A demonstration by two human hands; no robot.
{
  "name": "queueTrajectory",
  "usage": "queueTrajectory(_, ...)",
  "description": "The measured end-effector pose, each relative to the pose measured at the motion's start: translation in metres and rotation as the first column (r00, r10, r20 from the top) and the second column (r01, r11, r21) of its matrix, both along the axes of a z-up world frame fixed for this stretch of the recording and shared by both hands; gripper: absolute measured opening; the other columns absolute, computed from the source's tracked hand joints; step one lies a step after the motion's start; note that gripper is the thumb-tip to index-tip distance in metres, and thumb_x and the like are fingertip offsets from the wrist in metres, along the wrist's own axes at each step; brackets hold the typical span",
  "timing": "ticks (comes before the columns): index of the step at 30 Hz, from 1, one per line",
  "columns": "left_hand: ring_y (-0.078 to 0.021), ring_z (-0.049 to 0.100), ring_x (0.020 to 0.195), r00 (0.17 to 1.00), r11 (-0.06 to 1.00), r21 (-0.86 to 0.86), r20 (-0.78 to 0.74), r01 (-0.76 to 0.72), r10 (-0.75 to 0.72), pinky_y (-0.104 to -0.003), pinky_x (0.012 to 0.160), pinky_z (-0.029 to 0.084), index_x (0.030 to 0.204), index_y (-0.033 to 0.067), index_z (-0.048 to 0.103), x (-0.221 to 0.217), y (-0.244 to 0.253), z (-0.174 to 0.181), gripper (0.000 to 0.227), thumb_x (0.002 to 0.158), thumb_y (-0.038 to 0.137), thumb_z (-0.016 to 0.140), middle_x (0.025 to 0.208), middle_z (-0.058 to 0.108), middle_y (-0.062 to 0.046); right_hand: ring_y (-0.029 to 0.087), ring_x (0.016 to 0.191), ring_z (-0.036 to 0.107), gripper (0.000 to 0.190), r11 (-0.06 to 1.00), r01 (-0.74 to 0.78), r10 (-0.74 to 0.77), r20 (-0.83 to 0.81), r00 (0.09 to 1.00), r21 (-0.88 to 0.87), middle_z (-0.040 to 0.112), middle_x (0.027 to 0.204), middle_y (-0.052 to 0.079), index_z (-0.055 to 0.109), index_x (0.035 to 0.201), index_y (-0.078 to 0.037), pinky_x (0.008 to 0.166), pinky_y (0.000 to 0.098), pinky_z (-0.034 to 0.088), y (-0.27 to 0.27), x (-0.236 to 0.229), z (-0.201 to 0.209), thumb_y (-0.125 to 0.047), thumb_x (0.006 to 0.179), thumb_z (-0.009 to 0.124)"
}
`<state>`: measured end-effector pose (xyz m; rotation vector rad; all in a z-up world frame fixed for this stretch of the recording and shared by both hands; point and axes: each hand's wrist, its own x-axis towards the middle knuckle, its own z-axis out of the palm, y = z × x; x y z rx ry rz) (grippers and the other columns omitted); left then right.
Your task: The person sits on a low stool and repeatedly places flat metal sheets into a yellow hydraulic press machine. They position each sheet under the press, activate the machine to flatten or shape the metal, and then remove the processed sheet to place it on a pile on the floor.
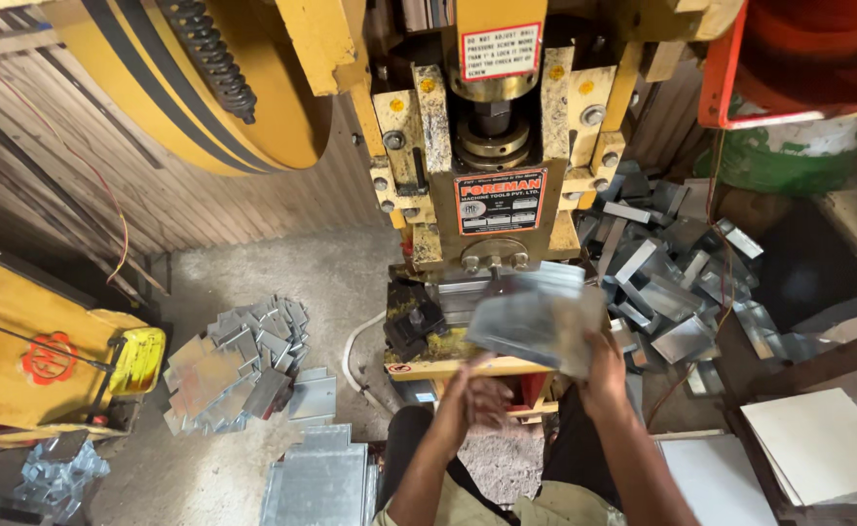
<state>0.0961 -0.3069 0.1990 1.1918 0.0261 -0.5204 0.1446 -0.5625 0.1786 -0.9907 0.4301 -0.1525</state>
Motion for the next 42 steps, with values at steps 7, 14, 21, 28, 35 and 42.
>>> queueTrajectory(7, -0.0198, 0.073, 0.071, 0.959, 0.956, -0.085, -0.059, -0.280, 0.276, -0.034, 0.059, 0.062, 0.149, 0.0034, 0.044, 0.009, -0.008, -0.028, 0.062, 0.098, 0.036, 0.057, 0.096, 0.074, -0.012, 0.030, 0.086, 0.077, 0.047, 0.914, -0.406, 0.401, -0.166, 0.901, 0.001, 0.073, 0.108, 0.021, 0.050, 0.125, 0.003, 0.057, 0.0410, 0.057, 0.052, -0.054, 0.025, -0.033, 0.097, 0.059)
queueTrajectory(14, -0.0147, 0.073, 0.083, 0.908, 0.901, -0.135, 0.026, -0.411, 0.418, -0.028, 0.072, 0.060, 0.155, -0.0024, 0.043, 0.047, 0.008, -0.069, 0.055, 0.103, 0.007, 0.059, 0.107, 0.075, -0.010, 0.025, 0.083, 0.075, 0.036, 0.960, -0.279, 0.278, -0.103, 0.955, 0.000, 0.074, 0.103, 0.019, 0.058, 0.120, 0.006, 0.070, 0.0396, 0.064, 0.085, -0.034, 0.000, -0.022, 0.098, 0.058)
queueTrajectory(21, -0.0209, 0.070, 0.062, 0.969, 0.972, 0.037, -0.078, -0.234, 0.236, -0.033, 0.058, 0.060, 0.141, 0.0013, 0.050, 0.024, 0.024, -0.032, 0.052, 0.098, 0.027, 0.063, 0.090, 0.074, -0.014, 0.022, 0.074, 0.072, 0.026, 0.966, -0.247, 0.245, -0.044, 0.969, -0.075, 0.075, 0.090, 0.015, 0.066, 0.109, 0.005, 0.063, 0.0371, 0.060, 0.082, -0.037, -0.023, -0.018, 0.097, 0.063)
queueTrajectory(28, -0.0161, 0.067, 0.056, 0.992, 0.980, 0.174, -0.099, 0.097, -0.080, -0.029, 0.051, 0.058, 0.140, 0.0100, 0.061, -0.007, 0.024, -0.031, 0.058, 0.093, 0.043, 0.062, 0.081, 0.073, -0.012, 0.017, 0.073, 0.070, 0.023, 0.972, -0.215, 0.215, -0.009, 0.977, -0.094, 0.077, 0.088, 0.012, 0.069, 0.103, 0.004, 0.061, 0.0309, 0.058, 0.076, -0.036, -0.041, -0.017, 0.095, 0.070)
queueTrajectory(35, -0.0136, 0.062, 0.052, 0.985, 0.949, 0.294, 0.094, 0.115, -0.148, -0.026, 0.046, 0.050, 0.136, 0.0047, 0.063, 0.004, 0.005, -0.028, 0.066, 0.095, 0.057, 0.063, 0.082, 0.072, -0.011, 0.015, 0.070, 0.067, 0.023, 0.966, -0.241, 0.234, -0.078, 0.969, -0.099, 0.073, 0.087, 0.010, 0.068, 0.105, 0.000, 0.062, 0.0285, 0.055, 0.064, -0.037, -0.056, -0.021, 0.093, 0.073)
queueTrajectory(42, -0.0101, 0.058, 0.057, 0.985, 0.957, 0.263, 0.088, 0.121, -0.148, -0.025, 0.050, 0.049, 0.116, 0.0124, 0.060, 0.063, -0.027, 0.008, 0.055, 0.094, 0.061, 0.051, 0.075, 0.062, 0.000, 0.016, 0.075, 0.062, 0.038, 0.976, -0.216, 0.209, -0.148, 0.967, -0.030, 0.069, 0.088, 0.008, 0.065, 0.106, -0.001, 0.070, 0.0316, 0.053, 0.049, -0.042, -0.057, -0.039, 0.102, 0.060)
